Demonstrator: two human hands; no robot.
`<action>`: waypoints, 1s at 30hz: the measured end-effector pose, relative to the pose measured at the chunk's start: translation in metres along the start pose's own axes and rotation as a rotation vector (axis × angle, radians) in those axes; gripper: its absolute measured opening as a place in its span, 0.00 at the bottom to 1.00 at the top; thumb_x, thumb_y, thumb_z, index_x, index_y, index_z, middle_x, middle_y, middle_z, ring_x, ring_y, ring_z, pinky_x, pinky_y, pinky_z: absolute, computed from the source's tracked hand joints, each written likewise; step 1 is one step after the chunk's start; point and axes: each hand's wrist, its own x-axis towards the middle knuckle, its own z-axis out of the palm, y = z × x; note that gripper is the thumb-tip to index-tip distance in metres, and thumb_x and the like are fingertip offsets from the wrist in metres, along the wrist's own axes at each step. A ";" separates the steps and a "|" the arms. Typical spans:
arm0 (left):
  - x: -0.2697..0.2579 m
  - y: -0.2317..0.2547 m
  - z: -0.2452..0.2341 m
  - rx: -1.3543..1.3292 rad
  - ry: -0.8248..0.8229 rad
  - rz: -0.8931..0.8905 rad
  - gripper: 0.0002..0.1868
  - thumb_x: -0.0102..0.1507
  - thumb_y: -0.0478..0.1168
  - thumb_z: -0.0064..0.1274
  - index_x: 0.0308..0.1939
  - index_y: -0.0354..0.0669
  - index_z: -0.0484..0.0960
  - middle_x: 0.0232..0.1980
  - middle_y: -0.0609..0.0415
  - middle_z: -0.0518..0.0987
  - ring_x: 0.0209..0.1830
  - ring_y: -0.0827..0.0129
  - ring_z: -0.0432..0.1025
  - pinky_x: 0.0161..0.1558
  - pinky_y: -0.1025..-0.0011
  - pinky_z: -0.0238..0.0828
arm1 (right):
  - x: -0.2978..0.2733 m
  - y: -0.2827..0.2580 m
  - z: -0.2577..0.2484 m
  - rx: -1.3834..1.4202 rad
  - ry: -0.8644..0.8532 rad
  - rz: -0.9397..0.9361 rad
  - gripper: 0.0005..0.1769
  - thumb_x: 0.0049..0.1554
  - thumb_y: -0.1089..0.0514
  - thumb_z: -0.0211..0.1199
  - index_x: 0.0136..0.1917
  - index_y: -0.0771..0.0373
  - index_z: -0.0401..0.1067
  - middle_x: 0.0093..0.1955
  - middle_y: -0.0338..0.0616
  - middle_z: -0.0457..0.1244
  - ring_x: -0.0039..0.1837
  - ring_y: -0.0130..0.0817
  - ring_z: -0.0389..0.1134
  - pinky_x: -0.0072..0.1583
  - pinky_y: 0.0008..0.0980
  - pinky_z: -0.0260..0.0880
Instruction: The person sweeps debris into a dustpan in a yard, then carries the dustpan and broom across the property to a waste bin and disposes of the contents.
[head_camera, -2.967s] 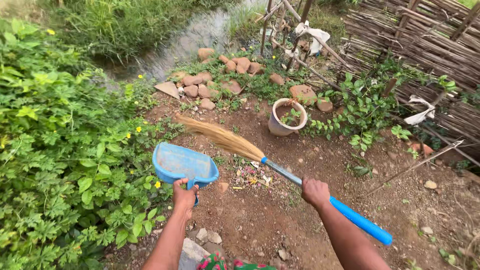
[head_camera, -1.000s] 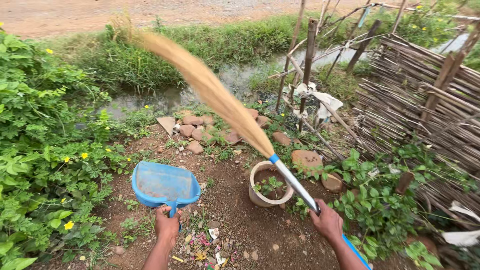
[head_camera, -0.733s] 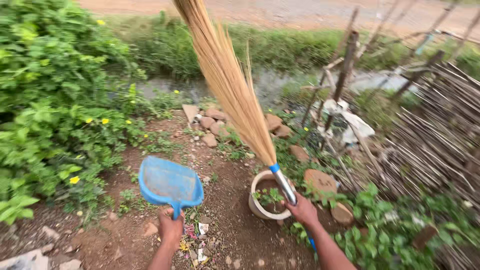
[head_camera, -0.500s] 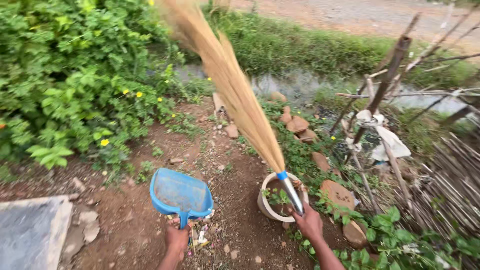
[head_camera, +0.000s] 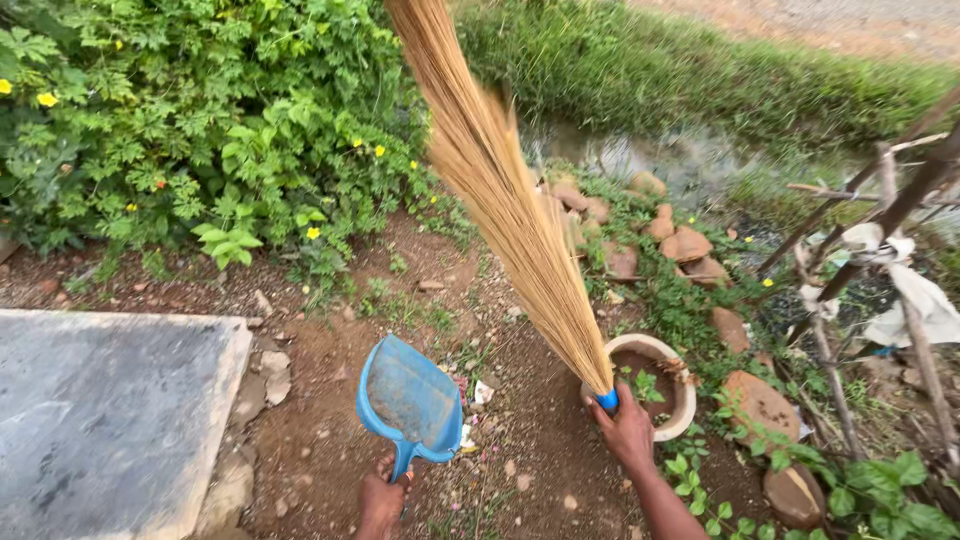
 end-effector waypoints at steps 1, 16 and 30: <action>0.000 -0.005 -0.014 0.007 0.008 -0.007 0.28 0.57 0.28 0.62 0.62 0.34 0.73 0.31 0.50 0.82 0.22 0.71 0.71 0.24 0.69 0.64 | -0.006 -0.003 -0.001 -0.082 -0.133 0.099 0.30 0.54 0.38 0.62 0.66 0.49 0.64 0.44 0.58 0.69 0.50 0.60 0.72 0.53 0.58 0.67; 0.018 -0.169 -0.047 0.733 0.070 -0.214 0.29 0.57 0.63 0.63 0.58 0.56 0.88 0.23 0.54 0.85 0.24 0.69 0.80 0.35 0.64 0.74 | -0.054 0.149 0.160 -0.463 -0.601 0.058 0.36 0.60 0.36 0.55 0.77 0.45 0.52 0.54 0.54 0.70 0.55 0.51 0.73 0.58 0.51 0.72; 0.182 -0.355 -0.037 0.649 0.045 -0.163 0.27 0.56 0.43 0.66 0.59 0.44 0.82 0.37 0.48 0.88 0.33 0.64 0.81 0.41 0.63 0.76 | -0.038 0.267 0.380 -0.688 -0.692 0.070 0.40 0.65 0.31 0.38 0.86 0.38 0.38 0.36 0.42 0.69 0.28 0.26 0.59 0.29 0.32 0.60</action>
